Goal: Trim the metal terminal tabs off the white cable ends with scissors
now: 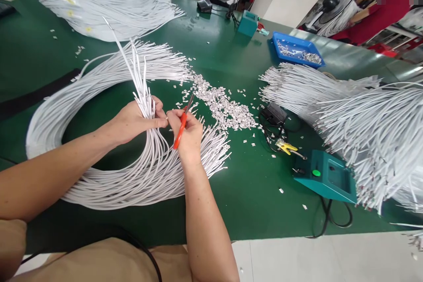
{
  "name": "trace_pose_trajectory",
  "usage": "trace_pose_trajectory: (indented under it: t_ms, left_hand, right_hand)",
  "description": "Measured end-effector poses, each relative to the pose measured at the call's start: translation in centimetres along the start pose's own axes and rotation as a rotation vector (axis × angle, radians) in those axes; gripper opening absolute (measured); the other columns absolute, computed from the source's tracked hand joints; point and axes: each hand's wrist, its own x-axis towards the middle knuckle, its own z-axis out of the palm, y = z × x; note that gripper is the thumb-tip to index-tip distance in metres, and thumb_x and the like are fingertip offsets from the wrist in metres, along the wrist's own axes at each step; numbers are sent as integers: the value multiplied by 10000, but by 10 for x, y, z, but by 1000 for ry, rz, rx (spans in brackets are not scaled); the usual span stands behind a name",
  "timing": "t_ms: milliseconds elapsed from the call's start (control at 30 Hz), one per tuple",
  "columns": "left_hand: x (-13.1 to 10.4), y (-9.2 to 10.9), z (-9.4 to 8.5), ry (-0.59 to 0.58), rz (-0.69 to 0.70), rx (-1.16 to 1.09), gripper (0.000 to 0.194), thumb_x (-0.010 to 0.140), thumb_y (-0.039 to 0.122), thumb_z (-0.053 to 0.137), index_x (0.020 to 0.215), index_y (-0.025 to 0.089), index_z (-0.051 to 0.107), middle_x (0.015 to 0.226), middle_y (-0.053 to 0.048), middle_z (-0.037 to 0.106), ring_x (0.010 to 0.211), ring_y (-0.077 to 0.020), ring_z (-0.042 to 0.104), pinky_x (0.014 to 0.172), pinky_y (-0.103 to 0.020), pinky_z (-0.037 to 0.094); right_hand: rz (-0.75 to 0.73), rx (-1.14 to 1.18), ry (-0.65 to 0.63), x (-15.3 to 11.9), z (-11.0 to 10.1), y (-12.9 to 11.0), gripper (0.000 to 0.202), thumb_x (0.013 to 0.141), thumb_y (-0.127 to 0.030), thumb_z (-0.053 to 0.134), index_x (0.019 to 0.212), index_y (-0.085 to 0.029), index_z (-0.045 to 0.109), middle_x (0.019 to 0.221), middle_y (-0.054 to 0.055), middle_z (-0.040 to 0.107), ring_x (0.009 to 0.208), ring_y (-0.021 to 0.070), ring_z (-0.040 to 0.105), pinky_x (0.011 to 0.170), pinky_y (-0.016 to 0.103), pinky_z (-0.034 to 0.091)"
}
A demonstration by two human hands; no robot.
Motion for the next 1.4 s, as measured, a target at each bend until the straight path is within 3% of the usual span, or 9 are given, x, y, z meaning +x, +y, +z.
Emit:
trace_pose_trajectory:
  t_ms: [133, 300, 500, 633, 767, 900, 1000, 1233, 1400]
  left_hand:
    - [0, 1, 1, -39, 3, -69, 206, 701, 203, 711, 773, 186, 519, 654, 25, 600, 662, -160, 648, 667, -304, 492]
    - [-1, 3, 0, -77, 4, -98, 203, 716, 199, 703, 771, 187, 508, 660, 24, 601, 678, -158, 649, 685, -302, 494]
    - [-1, 0, 0, 68, 14, -27, 299, 637, 219, 766, 789, 189, 511, 675, 38, 607, 657, -128, 587, 711, -293, 462]
    - [0, -1, 0, 51, 10, -31, 303, 621, 222, 783, 785, 184, 531, 686, 30, 615, 672, -132, 592, 710, -289, 465]
    - [0, -2, -1, 12, 26, 6, 298, 629, 249, 789, 848, 179, 599, 773, 2, 661, 749, -163, 633, 759, -310, 491]
    - [1, -5, -6, -62, -15, -25, 364, 689, 287, 760, 1020, 171, 662, 968, -59, 696, 931, -206, 648, 870, -353, 498]
    - [1, -6, -9, -58, -30, 4, 420, 688, 314, 769, 1078, 190, 677, 897, -36, 680, 825, -192, 651, 818, -354, 507]
    - [1, -6, -2, 1, -28, -8, 466, 586, 308, 838, 997, 176, 664, 811, -19, 673, 740, -184, 637, 735, -332, 502]
    - [1, -7, -2, -16, -1, 37, 349, 569, 277, 835, 840, 177, 640, 711, 6, 652, 666, -164, 616, 656, -296, 482]
  right_hand:
    - [38, 27, -113, 3, -9, -3, 114, 745, -287, 629, 768, -200, 700, 894, 29, 690, 747, 139, 584, 765, 308, 491]
    - [62, 52, -70, 4, -10, -3, 137, 716, -323, 690, 764, -195, 698, 757, 1, 659, 692, 125, 559, 730, 297, 477]
    - [-34, -12, -23, -2, -4, -3, 166, 714, -313, 685, 632, -195, 603, 636, -38, 551, 612, 105, 491, 676, 278, 458]
    - [-55, 40, 76, -1, -2, -1, 192, 765, -372, 652, 691, -196, 642, 746, 9, 635, 751, 144, 586, 785, 310, 487]
    - [-41, -36, -17, 4, -4, 4, 168, 731, -357, 680, 777, -195, 683, 832, 23, 683, 794, 160, 620, 790, 323, 500]
    - [-173, -137, 319, 7, -15, 3, 170, 790, -350, 610, 806, -186, 656, 839, 26, 675, 801, 155, 617, 801, 326, 497]
    - [-300, -187, 546, 4, -20, -2, 200, 840, -333, 559, 948, -186, 643, 967, 62, 676, 893, 165, 625, 839, 332, 495]
    - [-217, -184, 97, -3, -2, 0, 160, 826, -328, 603, 900, -232, 707, 912, 24, 691, 842, 154, 625, 816, 326, 505]
    - [-122, -106, -48, 1, -2, 5, 186, 760, -392, 679, 816, -219, 719, 789, 7, 672, 726, 144, 589, 737, 317, 501]
